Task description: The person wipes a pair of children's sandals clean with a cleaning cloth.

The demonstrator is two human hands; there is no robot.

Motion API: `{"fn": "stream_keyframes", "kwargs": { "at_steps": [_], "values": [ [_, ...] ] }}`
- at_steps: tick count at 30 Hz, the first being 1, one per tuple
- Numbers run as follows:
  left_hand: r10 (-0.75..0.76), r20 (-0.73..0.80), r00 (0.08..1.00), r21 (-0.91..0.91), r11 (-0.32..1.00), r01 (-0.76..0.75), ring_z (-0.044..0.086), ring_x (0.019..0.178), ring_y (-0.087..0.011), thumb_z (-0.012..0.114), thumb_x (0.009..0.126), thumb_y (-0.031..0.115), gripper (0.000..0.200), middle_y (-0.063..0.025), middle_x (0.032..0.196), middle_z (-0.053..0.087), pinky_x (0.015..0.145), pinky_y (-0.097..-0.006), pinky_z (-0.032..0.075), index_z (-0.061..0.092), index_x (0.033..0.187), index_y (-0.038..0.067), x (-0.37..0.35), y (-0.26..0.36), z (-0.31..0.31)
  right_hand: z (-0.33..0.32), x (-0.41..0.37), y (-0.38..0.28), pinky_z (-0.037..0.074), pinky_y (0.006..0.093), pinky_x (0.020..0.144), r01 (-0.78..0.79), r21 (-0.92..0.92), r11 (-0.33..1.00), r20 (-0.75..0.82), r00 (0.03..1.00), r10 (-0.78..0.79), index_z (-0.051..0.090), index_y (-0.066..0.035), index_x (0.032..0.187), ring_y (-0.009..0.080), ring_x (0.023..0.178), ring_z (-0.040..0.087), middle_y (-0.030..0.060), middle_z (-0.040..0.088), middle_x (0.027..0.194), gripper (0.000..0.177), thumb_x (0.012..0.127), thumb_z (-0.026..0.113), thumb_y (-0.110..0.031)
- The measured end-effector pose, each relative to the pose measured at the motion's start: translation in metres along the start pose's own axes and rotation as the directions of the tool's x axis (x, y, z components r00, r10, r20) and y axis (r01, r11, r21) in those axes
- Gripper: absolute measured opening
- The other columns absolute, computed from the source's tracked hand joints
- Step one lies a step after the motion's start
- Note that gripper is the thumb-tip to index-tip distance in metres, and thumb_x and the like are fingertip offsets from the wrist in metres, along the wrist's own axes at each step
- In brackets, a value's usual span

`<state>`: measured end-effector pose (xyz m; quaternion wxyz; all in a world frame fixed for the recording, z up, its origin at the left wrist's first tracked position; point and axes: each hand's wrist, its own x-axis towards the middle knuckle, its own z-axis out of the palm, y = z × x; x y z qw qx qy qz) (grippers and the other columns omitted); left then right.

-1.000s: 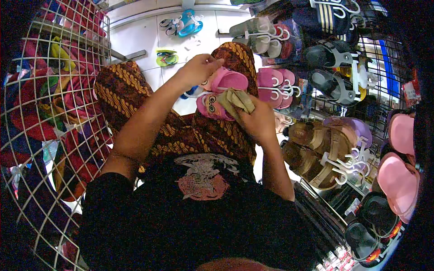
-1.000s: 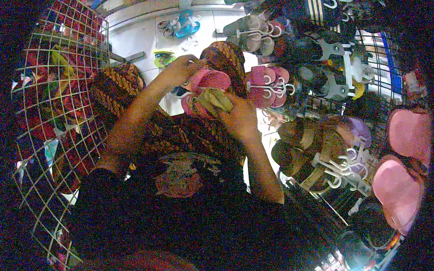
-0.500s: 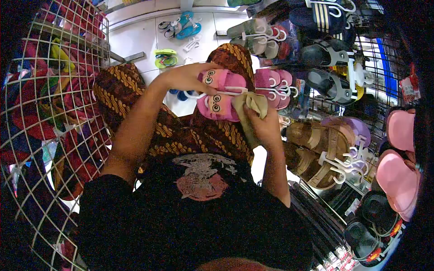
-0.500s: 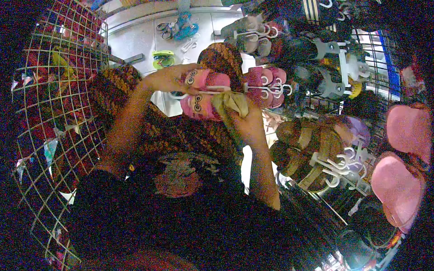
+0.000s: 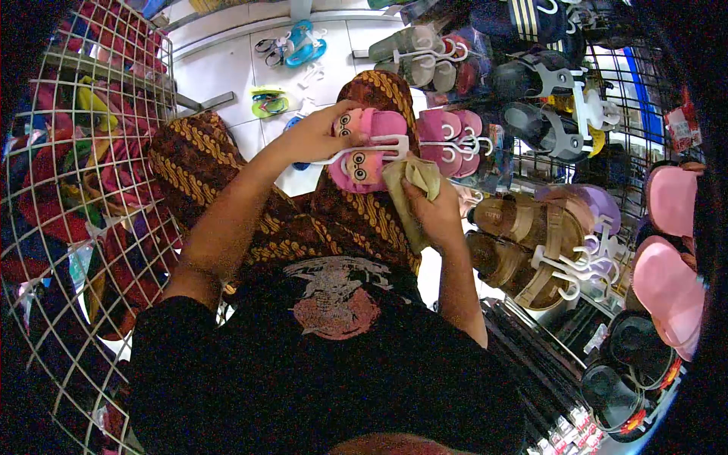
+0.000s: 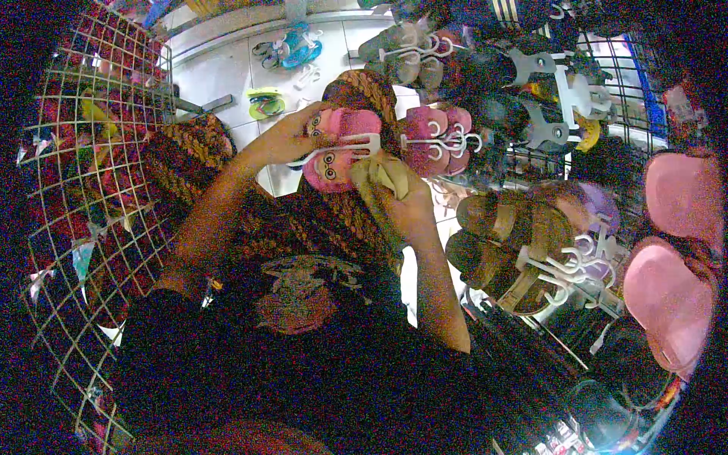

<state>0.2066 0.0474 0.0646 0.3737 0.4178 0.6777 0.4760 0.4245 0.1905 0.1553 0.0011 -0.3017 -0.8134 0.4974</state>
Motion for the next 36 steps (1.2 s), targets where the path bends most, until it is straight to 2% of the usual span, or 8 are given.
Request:
{"fn": "stream_keyframes", "kwargs": {
  "at_steps": [7,16,22,26,30,31,34,36],
  "values": [
    [0.018,0.112,0.993,0.242,0.969,-0.045,0.055,0.114,-0.0428,0.059,0.092,0.047,0.067,-0.0260,0.130,0.048,0.097,-0.0452,0.046,0.036,0.140,0.006,-0.006,0.015,-0.010,0.005,-0.003,-0.018,0.048,0.0319,0.090,0.000,-0.098,0.995,0.111,0.994,0.011,0.061,-0.002,0.124,0.0177,0.100,0.064,0.0108,0.069,0.112,0.038,0.087,0.065,-0.010],
    [0.058,0.034,0.998,0.089,0.994,-0.061,0.053,0.115,-0.0438,0.055,0.092,0.052,0.068,-0.0275,0.127,0.048,0.097,-0.0457,0.045,0.038,0.140,0.006,0.004,-0.008,0.016,0.012,0.003,-0.018,0.050,0.0308,0.085,0.007,-0.078,0.997,0.134,0.991,0.003,0.064,-0.003,0.119,0.0161,0.095,0.065,0.0091,0.070,0.104,0.032,0.088,0.066,-0.012],
    [-0.047,0.114,0.992,0.386,0.923,-0.001,0.053,0.116,-0.0447,0.057,0.090,0.054,0.079,-0.0272,0.131,0.049,0.098,-0.0460,0.044,0.030,0.146,0.007,-0.003,0.032,-0.007,0.002,0.010,-0.007,0.050,0.0297,0.076,-0.122,0.068,0.990,0.014,0.993,0.121,0.065,0.000,0.110,0.0126,0.087,0.062,0.0055,0.069,0.096,0.029,0.090,0.067,-0.021],
    [-0.114,0.140,0.983,0.367,0.929,0.056,0.051,0.118,-0.0468,0.074,0.074,0.057,0.106,-0.0302,0.135,0.045,0.101,-0.0457,0.043,0.019,0.152,0.011,-0.020,0.049,-0.011,-0.002,0.011,-0.008,0.048,0.0304,0.076,-0.168,0.105,0.980,-0.087,0.980,0.177,0.065,0.001,0.109,0.0144,0.085,0.061,0.0081,0.068,0.096,0.031,0.091,0.066,-0.024],
    [-0.045,0.194,0.980,0.284,0.959,-0.012,0.048,0.121,-0.0481,0.088,0.054,0.052,0.132,-0.0325,0.134,0.043,0.104,-0.0473,0.041,0.010,0.154,0.016,-0.026,0.049,-0.009,-0.005,0.010,0.004,0.048,0.0313,0.082,-0.135,0.062,0.989,-0.203,0.968,0.145,0.057,0.000,0.122,0.0159,0.095,0.060,0.0086,0.065,0.105,0.039,0.089,0.066,-0.019],
    [-0.053,0.186,0.981,0.268,0.963,0.001,0.047,0.121,-0.0481,0.091,0.050,0.050,0.137,-0.0330,0.134,0.042,0.105,-0.0479,0.041,0.008,0.155,0.017,-0.026,0.053,-0.008,-0.003,0.010,0.013,0.048,0.0336,0.086,-0.116,0.157,0.981,-0.174,0.974,0.143,0.046,0.000,0.132,0.0187,0.100,0.058,0.0105,0.061,0.115,0.051,0.088,0.067,-0.016],
    [0.169,0.067,0.983,0.174,0.969,-0.178,0.046,0.121,-0.0475,0.091,0.051,0.046,0.130,-0.0313,0.131,0.045,0.104,-0.0491,0.041,0.017,0.154,0.019,-0.016,0.032,0.001,-0.004,-0.002,0.021,0.046,0.0355,0.091,0.000,-0.087,0.996,-0.103,0.995,-0.009,0.040,-0.001,0.135,0.0217,0.104,0.057,0.0118,0.058,0.120,0.055,0.088,0.066,-0.013],
    [0.168,0.049,0.985,0.268,0.948,-0.175,0.046,0.120,-0.0466,0.091,0.052,0.047,0.124,-0.0305,0.130,0.046,0.103,-0.0502,0.041,0.023,0.152,0.020,-0.011,0.025,0.002,-0.008,-0.008,0.011,0.045,0.0369,0.095,-0.135,-0.080,0.988,-0.121,0.985,0.125,0.037,-0.001,0.137,0.0253,0.111,0.055,0.0143,0.056,0.122,0.057,0.088,0.065,-0.013]
  ]
}}
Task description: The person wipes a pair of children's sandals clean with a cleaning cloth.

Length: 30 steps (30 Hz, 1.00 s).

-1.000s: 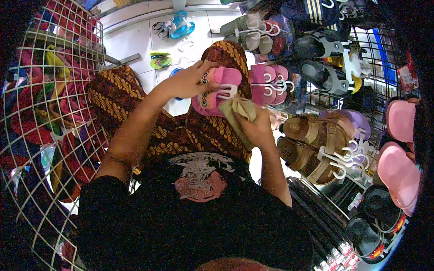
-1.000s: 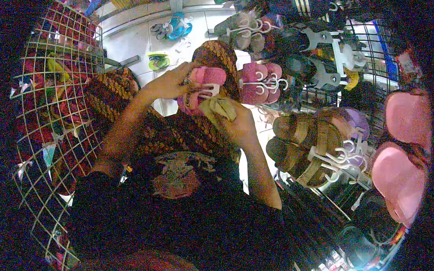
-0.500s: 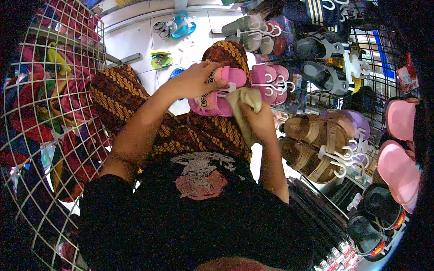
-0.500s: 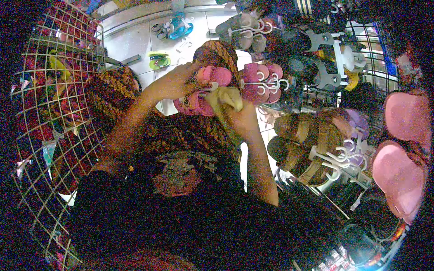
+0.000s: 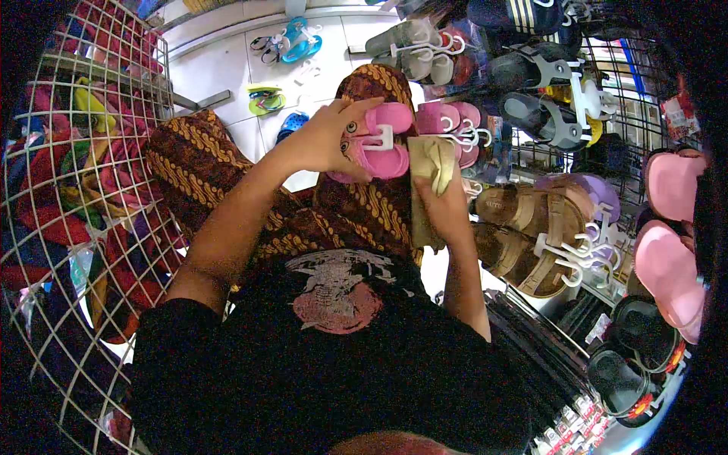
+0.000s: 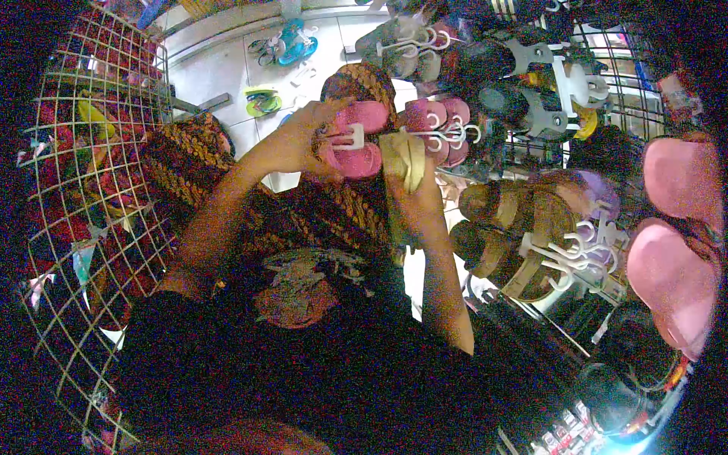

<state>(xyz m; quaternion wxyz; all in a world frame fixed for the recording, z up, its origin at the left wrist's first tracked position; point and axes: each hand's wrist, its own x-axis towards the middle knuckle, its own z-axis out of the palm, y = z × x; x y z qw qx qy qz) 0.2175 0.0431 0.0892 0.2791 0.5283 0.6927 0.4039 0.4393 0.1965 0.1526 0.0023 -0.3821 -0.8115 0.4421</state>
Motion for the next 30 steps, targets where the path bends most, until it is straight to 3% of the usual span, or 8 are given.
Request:
{"fn": "stream_keyframes", "kwargs": {
  "at_steps": [2,7,15,19,22,26,27,30],
  "values": [
    [-0.043,-0.030,0.999,0.011,0.999,0.044,0.046,0.119,-0.0456,0.090,0.052,0.047,0.118,-0.0296,0.129,0.046,0.102,-0.0509,0.041,0.029,0.150,0.020,0.002,0.000,0.003,-0.002,-0.006,-0.011,0.044,0.0369,0.096,-0.119,-0.039,0.992,-0.081,0.990,0.115,0.036,-0.001,0.138,0.0259,0.113,0.054,0.0155,0.055,0.123,0.058,0.089,0.065,-0.012],
    [-0.129,-0.181,0.975,0.077,0.986,0.145,0.046,0.116,-0.0453,0.087,0.055,0.050,0.113,-0.0281,0.130,0.045,0.099,-0.0510,0.042,0.032,0.148,0.019,0.002,0.017,0.020,0.002,-0.020,-0.023,0.049,0.0429,0.090,0.289,-0.394,0.873,-0.110,0.928,-0.357,0.048,-0.010,0.135,0.0404,0.108,0.060,0.0233,0.062,0.117,0.054,0.084,0.064,-0.004],
    [0.031,-0.217,0.976,0.357,0.933,0.050,0.047,0.110,-0.0484,0.084,0.056,0.052,0.110,-0.0288,0.127,0.045,0.095,-0.0539,0.043,0.031,0.148,0.021,0.003,0.034,0.030,0.000,-0.029,-0.056,0.051,0.0435,0.086,0.110,-0.656,0.747,0.016,0.991,-0.132,0.055,-0.021,0.129,0.0375,0.103,0.062,0.0153,0.064,0.117,0.059,0.074,0.062,0.000],
    [0.073,-0.251,0.965,0.338,0.941,0.017,0.049,0.106,-0.0484,0.084,0.056,0.052,0.111,-0.0285,0.121,0.047,0.094,-0.0534,0.044,0.030,0.148,0.020,0.005,0.023,0.035,-0.012,-0.017,-0.058,0.051,0.0445,0.086,0.125,-0.545,0.829,0.085,0.992,-0.094,0.055,-0.022,0.129,0.0378,0.102,0.062,0.0126,0.064,0.115,0.055,0.078,0.059,-0.004],
    [-0.072,-0.184,0.980,0.281,0.952,0.122,0.049,0.107,-0.0482,0.085,0.053,0.054,0.114,-0.0278,0.121,0.047,0.095,-0.0524,0.043,0.030,0.147,0.017,0.008,0.022,0.030,0.006,-0.018,-0.048,0.050,0.0456,0.088,0.035,-0.629,0.777,-0.116,0.984,-0.138,0.056,-0.019,0.129,0.0391,0.105,0.061,0.0147,0.063,0.119,0.054,0.077,0.060,-0.004],
    [-0.174,-0.091,0.980,0.193,0.963,0.189,0.049,0.112,-0.0436,0.085,0.051,0.057,0.117,-0.0262,0.125,0.047,0.097,-0.0501,0.043,0.031,0.146,0.014,0.012,0.010,0.021,0.005,-0.016,-0.038,0.051,0.0446,0.085,0.316,-0.356,0.879,0.009,0.942,-0.334,0.054,-0.011,0.126,0.0400,0.101,0.063,0.0203,0.064,0.111,0.049,0.079,0.064,-0.007],
    [-0.133,-0.100,0.986,0.159,0.976,0.148,0.049,0.115,-0.0428,0.086,0.052,0.056,0.117,-0.0258,0.127,0.046,0.097,-0.0497,0.043,0.031,0.146,0.013,0.015,0.002,0.021,-0.001,-0.017,-0.045,0.051,0.0425,0.086,0.134,-0.281,0.950,0.001,0.990,-0.139,0.054,-0.007,0.125,0.0360,0.098,0.065,0.0191,0.066,0.109,0.043,0.083,0.065,-0.008],
    [0.006,-0.181,0.983,-0.064,0.998,-0.018,0.045,0.122,-0.0427,0.087,0.053,0.052,0.116,-0.0261,0.134,0.042,0.102,-0.0487,0.041,0.030,0.147,0.014,0.012,-0.008,0.022,0.002,-0.009,-0.015,0.052,0.0445,0.085,0.026,-0.131,0.991,-0.310,0.949,-0.066,0.049,-0.013,0.132,0.0411,0.100,0.064,0.0207,0.067,0.108,0.048,0.085,0.063,-0.016]
  ]
}}
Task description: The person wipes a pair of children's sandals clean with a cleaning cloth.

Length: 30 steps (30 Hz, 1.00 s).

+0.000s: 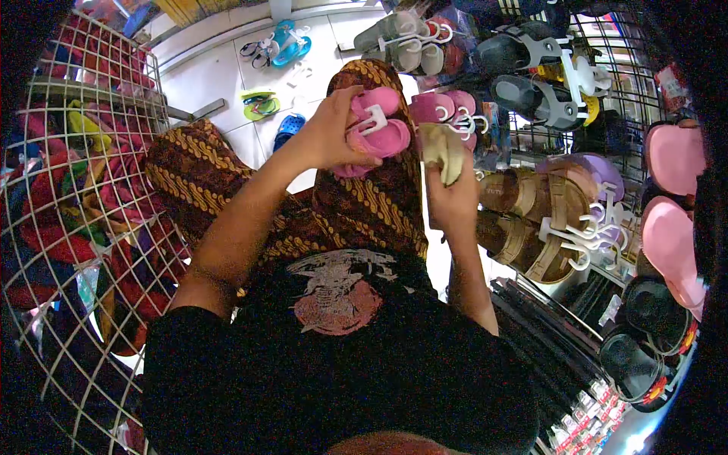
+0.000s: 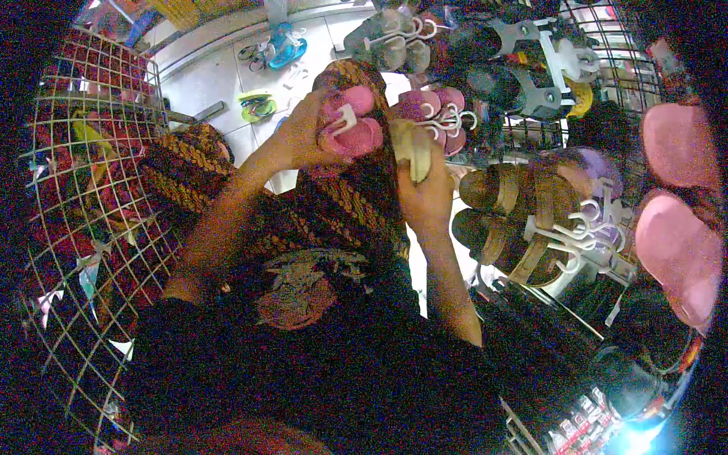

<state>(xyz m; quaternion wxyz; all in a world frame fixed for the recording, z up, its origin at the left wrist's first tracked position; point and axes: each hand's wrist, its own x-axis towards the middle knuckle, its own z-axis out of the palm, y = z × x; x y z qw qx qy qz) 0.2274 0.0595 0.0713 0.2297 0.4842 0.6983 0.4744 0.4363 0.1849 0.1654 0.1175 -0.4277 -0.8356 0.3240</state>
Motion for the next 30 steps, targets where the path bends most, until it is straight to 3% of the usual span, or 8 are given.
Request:
{"fn": "stream_keyframes", "kwargs": {
  "at_steps": [5,9,13,17,20,24,28,30],
  "values": [
    [0.047,0.015,0.999,-0.005,0.999,-0.047,0.036,0.133,-0.0447,0.088,0.060,0.045,0.108,-0.0270,0.146,0.028,0.111,-0.0482,0.033,0.032,0.149,0.020,0.000,-0.006,0.005,0.006,-0.008,0.010,0.053,0.0464,0.074,0.199,-0.084,0.976,0.313,0.936,-0.164,0.054,-0.010,0.114,0.0397,0.085,0.067,0.0210,0.069,0.090,0.040,0.085,0.070,-0.030],
    [0.077,0.034,0.996,0.023,0.997,-0.078,0.029,0.136,-0.0471,0.088,0.058,0.044,0.102,-0.0268,0.148,0.025,0.111,-0.0517,0.032,0.039,0.144,0.017,0.001,-0.011,0.014,0.010,0.000,0.011,0.053,0.0377,0.077,-0.090,-0.004,0.996,0.018,0.996,0.090,0.062,-0.007,0.111,0.0310,0.090,0.070,0.0174,0.070,0.096,0.038,0.081,0.075,-0.027],
    [0.016,0.066,0.998,-0.098,0.995,-0.009,0.028,0.136,-0.0475,0.092,0.050,0.042,0.112,-0.0277,0.148,0.022,0.111,-0.0524,0.032,0.037,0.144,0.019,0.002,-0.011,0.019,0.021,-0.008,0.020,0.054,0.0391,0.073,0.107,-0.095,0.990,0.144,0.985,-0.092,0.062,-0.006,0.106,0.0297,0.087,0.070,0.0182,0.070,0.093,0.037,0.081,0.075,-0.030],
    [0.061,0.056,0.997,0.084,0.994,-0.065,0.032,0.134,-0.0458,0.093,0.047,0.038,0.114,-0.0260,0.146,0.024,0.110,-0.0508,0.034,0.036,0.143,0.018,0.002,-0.001,0.020,0.029,0.001,0.028,0.052,0.0501,0.067,-0.022,0.094,0.995,-0.165,0.986,0.037,0.056,-0.011,0.099,0.0410,0.076,0.066,0.0212,0.067,0.080,0.042,0.076,0.076,-0.039],
    [0.101,0.025,0.995,0.014,0.995,-0.102,0.039,0.129,-0.0418,0.093,0.047,0.034,0.111,-0.0233,0.139,0.032,0.108,-0.0481,0.037,0.038,0.141,0.015,0.004,0.001,0.017,0.025,-0.010,0.030,0.053,0.0497,0.067,0.314,-0.077,0.946,-0.002,0.949,-0.315,0.056,-0.009,0.097,0.0408,0.075,0.066,0.0212,0.067,0.078,0.042,0.077,0.076,-0.039],
    [0.023,0.062,0.998,-0.096,0.995,-0.017,0.046,0.123,-0.0371,0.091,0.048,0.029,0.106,-0.0201,0.131,0.040,0.104,-0.0444,0.041,0.040,0.140,0.013,0.000,0.012,0.006,0.027,-0.003,0.031,0.054,0.0431,0.071,-0.031,-0.010,0.999,-0.209,0.978,0.029,0.062,-0.009,0.105,0.0368,0.083,0.068,0.0179,0.069,0.089,0.042,0.076,0.078,-0.035],
    [0.070,0.031,0.997,0.084,0.994,-0.073,0.044,0.123,-0.0435,0.091,0.048,0.033,0.103,-0.0238,0.133,0.038,0.104,-0.0499,0.040,0.043,0.138,0.015,-0.007,0.025,0.011,0.017,-0.020,0.020,0.054,0.0393,0.073,0.212,-0.030,0.977,0.062,0.976,-0.210,0.062,-0.005,0.105,0.0339,0.080,0.069,0.0159,0.070,0.087,0.040,0.077,0.078,-0.030],
    [0.052,0.021,0.998,0.104,0.993,-0.054,0.041,0.124,-0.0481,0.091,0.047,0.035,0.104,-0.0272,0.137,0.033,0.104,-0.0522,0.039,0.042,0.137,0.016,-0.009,0.030,0.009,0.033,-0.009,0.038,0.055,0.0397,0.075,0.136,0.064,0.989,-0.091,0.987,-0.130,0.061,-0.005,0.105,0.0328,0.082,0.069,0.0153,0.070,0.089,0.043,0.076,0.079,-0.030]
  ]
}}
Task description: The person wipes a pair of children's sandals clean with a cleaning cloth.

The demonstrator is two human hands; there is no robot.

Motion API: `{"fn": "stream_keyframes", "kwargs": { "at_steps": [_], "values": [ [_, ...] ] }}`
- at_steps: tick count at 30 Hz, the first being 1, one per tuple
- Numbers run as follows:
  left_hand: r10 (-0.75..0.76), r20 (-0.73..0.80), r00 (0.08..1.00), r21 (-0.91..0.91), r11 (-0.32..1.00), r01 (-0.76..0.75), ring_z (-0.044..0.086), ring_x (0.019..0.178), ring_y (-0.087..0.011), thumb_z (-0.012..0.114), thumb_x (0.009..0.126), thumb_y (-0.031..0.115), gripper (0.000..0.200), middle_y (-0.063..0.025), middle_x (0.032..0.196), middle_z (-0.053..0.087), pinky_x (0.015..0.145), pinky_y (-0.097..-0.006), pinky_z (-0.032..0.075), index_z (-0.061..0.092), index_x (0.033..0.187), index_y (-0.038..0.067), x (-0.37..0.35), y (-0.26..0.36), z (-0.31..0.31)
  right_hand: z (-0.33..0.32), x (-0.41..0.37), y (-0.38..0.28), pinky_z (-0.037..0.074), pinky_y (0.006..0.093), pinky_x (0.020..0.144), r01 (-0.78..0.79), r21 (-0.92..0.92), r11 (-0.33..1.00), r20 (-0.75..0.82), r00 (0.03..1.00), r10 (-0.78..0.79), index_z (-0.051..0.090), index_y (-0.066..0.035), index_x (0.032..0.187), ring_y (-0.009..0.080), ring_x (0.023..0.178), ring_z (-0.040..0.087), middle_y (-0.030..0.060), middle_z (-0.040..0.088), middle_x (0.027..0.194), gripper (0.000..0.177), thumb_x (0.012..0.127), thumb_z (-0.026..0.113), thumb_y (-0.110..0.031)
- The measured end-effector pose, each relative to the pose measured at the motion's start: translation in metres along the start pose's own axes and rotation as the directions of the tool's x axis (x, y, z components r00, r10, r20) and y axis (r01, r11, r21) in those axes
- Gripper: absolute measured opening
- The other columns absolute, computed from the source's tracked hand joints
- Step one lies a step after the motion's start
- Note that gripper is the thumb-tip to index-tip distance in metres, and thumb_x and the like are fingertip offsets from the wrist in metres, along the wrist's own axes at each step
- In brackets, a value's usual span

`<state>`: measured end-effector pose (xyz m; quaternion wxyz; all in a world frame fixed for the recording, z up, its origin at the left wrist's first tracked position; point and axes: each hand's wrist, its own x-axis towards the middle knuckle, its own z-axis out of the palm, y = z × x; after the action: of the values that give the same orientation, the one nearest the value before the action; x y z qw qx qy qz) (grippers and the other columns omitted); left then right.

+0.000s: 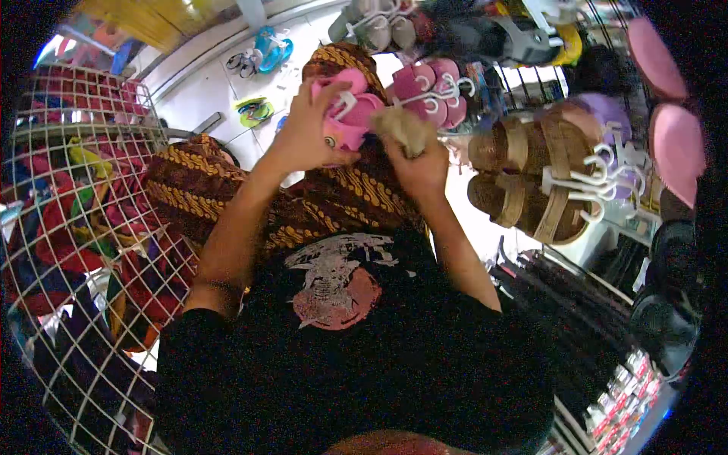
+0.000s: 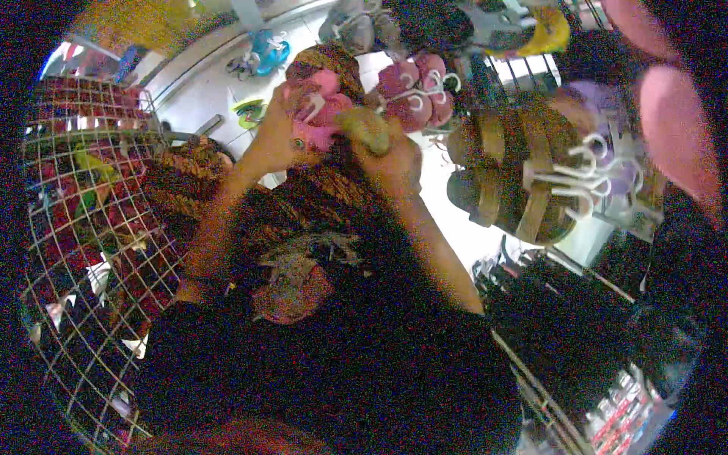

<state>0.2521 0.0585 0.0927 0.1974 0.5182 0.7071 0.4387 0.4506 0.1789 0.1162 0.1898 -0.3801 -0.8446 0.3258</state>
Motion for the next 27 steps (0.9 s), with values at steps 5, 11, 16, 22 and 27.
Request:
{"fn": "stream_keyframes", "kwargs": {
  "at_steps": [5,11,16,22,27],
  "values": [
    [-0.080,-0.006,0.997,0.022,0.997,0.080,0.035,0.128,-0.0510,0.091,0.047,0.036,0.106,-0.0315,0.141,0.028,0.108,-0.0516,0.036,0.040,0.140,0.020,-0.003,-0.010,0.002,-0.001,0.000,-0.005,0.054,0.0359,0.075,0.105,0.027,0.994,0.035,0.994,-0.106,0.061,-0.005,0.109,0.0260,0.085,0.069,0.0145,0.070,0.094,0.041,0.078,0.078,-0.026],
    [-0.102,0.003,0.995,0.084,0.991,0.101,0.033,0.131,-0.0519,0.090,0.049,0.041,0.106,-0.0332,0.144,0.024,0.110,-0.0521,0.033,0.041,0.140,0.018,-0.004,-0.010,-0.003,0.019,0.020,0.009,0.055,0.0414,0.066,-0.031,0.098,0.995,-0.148,0.988,0.046,0.060,-0.009,0.093,0.0331,0.074,0.069,0.0147,0.068,0.079,0.036,0.074,0.080,-0.033],
    [0.002,-0.191,0.982,-0.009,1.000,-0.004,0.028,0.134,-0.0534,0.089,0.053,0.046,0.095,-0.0353,0.148,0.019,0.110,-0.0522,0.032,0.050,0.134,0.014,0.002,-0.015,0.007,0.011,0.012,-0.005,0.054,0.0352,0.073,0.059,0.133,0.989,0.072,0.995,-0.069,0.063,-0.008,0.100,0.0243,0.081,0.069,0.0144,0.069,0.090,0.031,0.076,0.077,-0.022],
    [0.003,-0.018,1.000,0.275,0.962,0.002,0.020,0.138,-0.0530,0.085,0.054,0.040,0.073,-0.0250,0.154,0.017,0.106,-0.0647,0.029,0.062,0.123,0.035,0.003,0.007,-0.003,-0.006,0.022,-0.002,0.049,0.0308,0.086,-0.008,0.378,0.926,0.410,0.898,-0.160,0.060,0.001,0.111,0.0142,0.095,0.062,0.0072,0.066,0.103,0.035,0.079,0.072,-0.008],
    [0.142,-0.134,0.981,0.174,0.978,-0.117,0.023,0.135,-0.0512,0.084,0.058,0.040,0.067,-0.0163,0.150,0.027,0.106,-0.0643,0.027,0.064,0.120,0.032,0.003,-0.016,0.016,-0.003,0.022,-0.005,0.050,0.0304,0.083,-0.030,0.318,0.948,0.213,0.976,-0.041,0.059,0.000,0.112,0.0148,0.094,0.062,0.0061,0.066,0.103,0.037,0.079,0.073,-0.009]
  ]
}}
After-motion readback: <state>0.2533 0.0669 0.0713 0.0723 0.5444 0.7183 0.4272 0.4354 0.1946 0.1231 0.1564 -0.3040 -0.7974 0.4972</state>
